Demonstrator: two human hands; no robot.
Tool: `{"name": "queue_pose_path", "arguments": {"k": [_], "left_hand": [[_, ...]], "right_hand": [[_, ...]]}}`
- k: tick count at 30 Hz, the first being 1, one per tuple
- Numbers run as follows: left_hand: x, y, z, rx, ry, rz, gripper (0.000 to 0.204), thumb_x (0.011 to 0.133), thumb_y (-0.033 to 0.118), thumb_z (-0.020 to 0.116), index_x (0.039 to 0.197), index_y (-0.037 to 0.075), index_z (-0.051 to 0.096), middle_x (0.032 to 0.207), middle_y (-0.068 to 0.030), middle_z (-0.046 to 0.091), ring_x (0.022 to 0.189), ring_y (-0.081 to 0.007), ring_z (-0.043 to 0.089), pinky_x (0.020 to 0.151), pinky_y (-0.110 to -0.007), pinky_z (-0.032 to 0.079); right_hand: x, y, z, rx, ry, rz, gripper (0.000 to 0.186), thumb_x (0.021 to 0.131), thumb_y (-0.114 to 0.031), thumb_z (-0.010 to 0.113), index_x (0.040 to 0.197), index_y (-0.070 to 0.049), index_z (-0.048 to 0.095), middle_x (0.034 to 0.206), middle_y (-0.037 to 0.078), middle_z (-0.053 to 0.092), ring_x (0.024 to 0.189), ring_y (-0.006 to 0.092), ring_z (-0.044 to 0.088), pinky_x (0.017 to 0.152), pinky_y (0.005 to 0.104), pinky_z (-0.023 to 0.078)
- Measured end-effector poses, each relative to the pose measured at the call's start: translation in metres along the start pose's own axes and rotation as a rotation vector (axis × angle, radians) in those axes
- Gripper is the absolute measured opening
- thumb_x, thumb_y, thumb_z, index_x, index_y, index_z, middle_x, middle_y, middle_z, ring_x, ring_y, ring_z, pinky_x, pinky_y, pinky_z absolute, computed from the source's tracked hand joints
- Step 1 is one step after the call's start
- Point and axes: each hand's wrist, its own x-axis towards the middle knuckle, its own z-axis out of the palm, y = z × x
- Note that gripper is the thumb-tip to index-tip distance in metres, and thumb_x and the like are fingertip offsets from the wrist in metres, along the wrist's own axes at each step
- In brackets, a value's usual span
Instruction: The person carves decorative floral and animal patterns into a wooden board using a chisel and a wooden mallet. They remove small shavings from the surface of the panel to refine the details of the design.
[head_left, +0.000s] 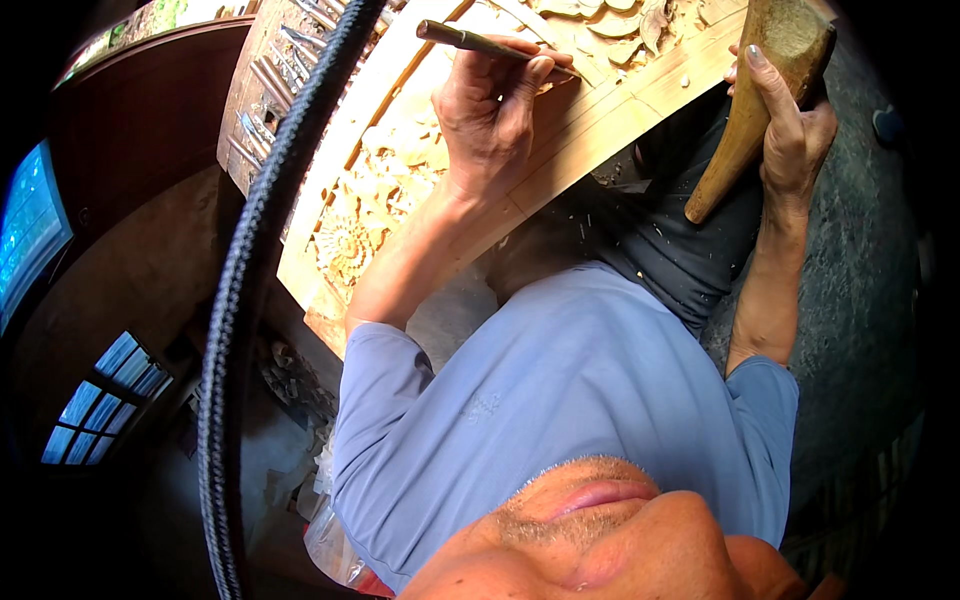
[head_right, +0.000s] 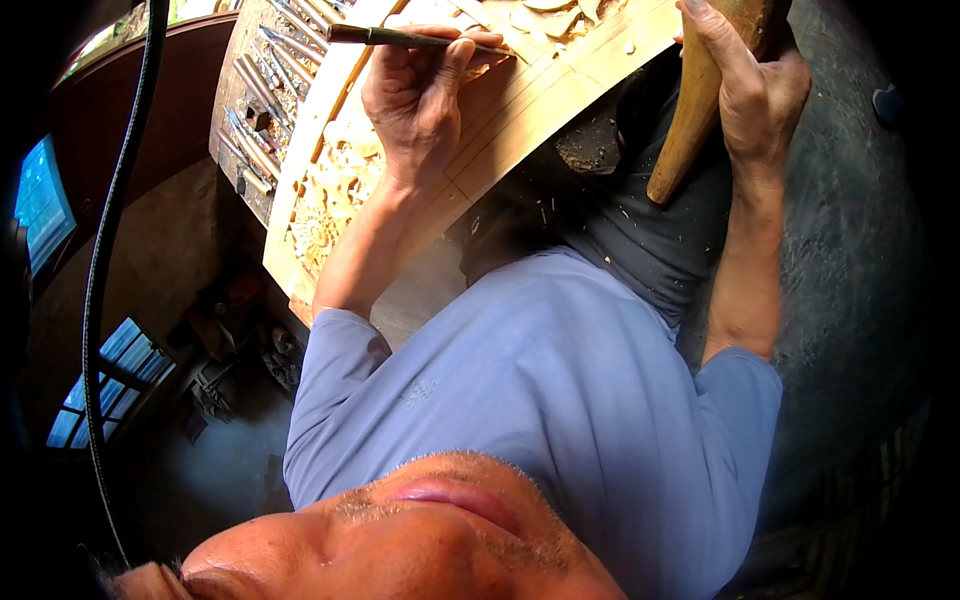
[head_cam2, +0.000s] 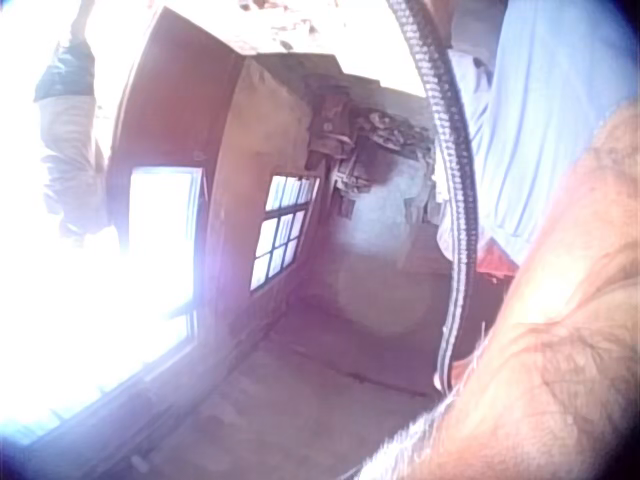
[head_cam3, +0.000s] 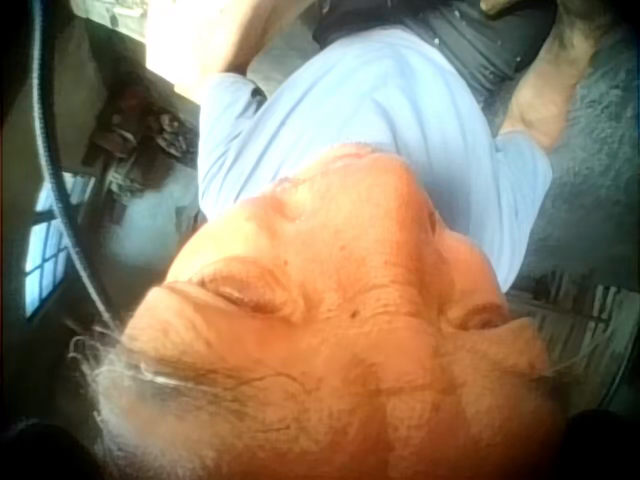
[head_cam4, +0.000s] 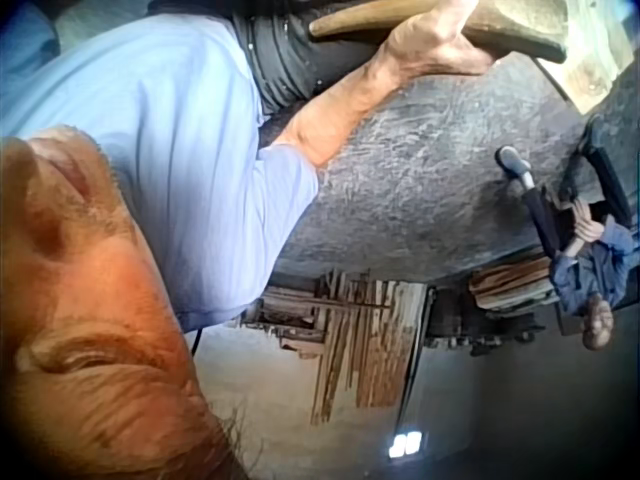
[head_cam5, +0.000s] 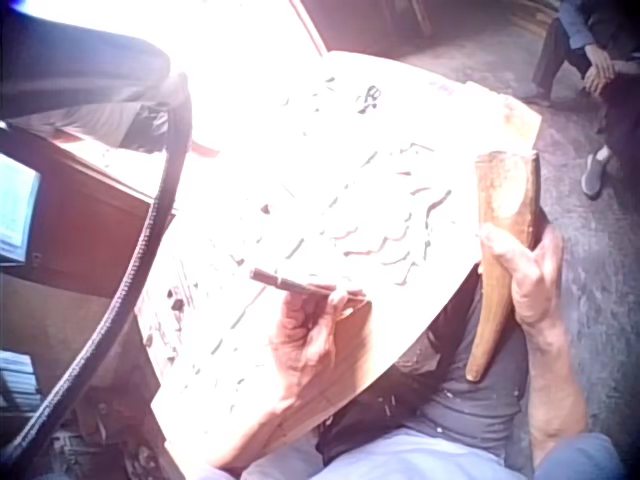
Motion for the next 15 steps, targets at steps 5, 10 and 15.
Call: {"name": "queue_pose_path", "arguments": {"k": [5, 10, 15], "left_hand": [[0.000, -0.001, -0.002, 0.094, -0.011, 0.060, 0.016, 0.098, -0.006, 0.066, 0.111, -0.002, 0.059, 0.095, -0.0129, 0.076, 0.092, -0.0187, 0.076, 0.084, -0.030, 0.063], [0.009, -0.002, -0.007, 0.484, -0.190, 0.210, 0.014, 0.100, 0.001, 0.065, 0.114, 0.001, 0.061, 0.099, -0.0129, 0.075, 0.090, -0.0223, 0.076, 0.082, -0.033, 0.062], [0.011, -0.002, -0.008, 0.795, -0.329, 0.183, 0.018, 0.103, 0.007, 0.061, 0.121, 0.007, 0.063, 0.112, -0.0096, 0.071, 0.100, -0.0243, 0.073, 0.083, -0.037, 0.059]], "right_hand": [[-0.003, -0.002, 0.003, 0.007, 0.020, 0.040, 0.023, 0.096, -0.015, 0.073, 0.104, 0.006, 0.074, 0.098, 0.015, 0.077, 0.088, 0.0178, 0.072, 0.082, 0.0292, 0.056], [0.012, -0.026, 0.001, -0.232, -0.253, -0.663, 0.023, 0.100, -0.011, 0.066, 0.117, 0.003, 0.072, 0.110, 0.016, 0.076, 0.085, 0.0204, 0.074, 0.083, 0.0313, 0.060], [0.026, -0.069, 0.018, -0.506, -0.213, -0.838, 0.023, 0.099, -0.010, 0.066, 0.117, 0.003, 0.072, 0.110, 0.016, 0.076, 0.086, 0.0205, 0.074, 0.084, 0.0313, 0.060]]}}
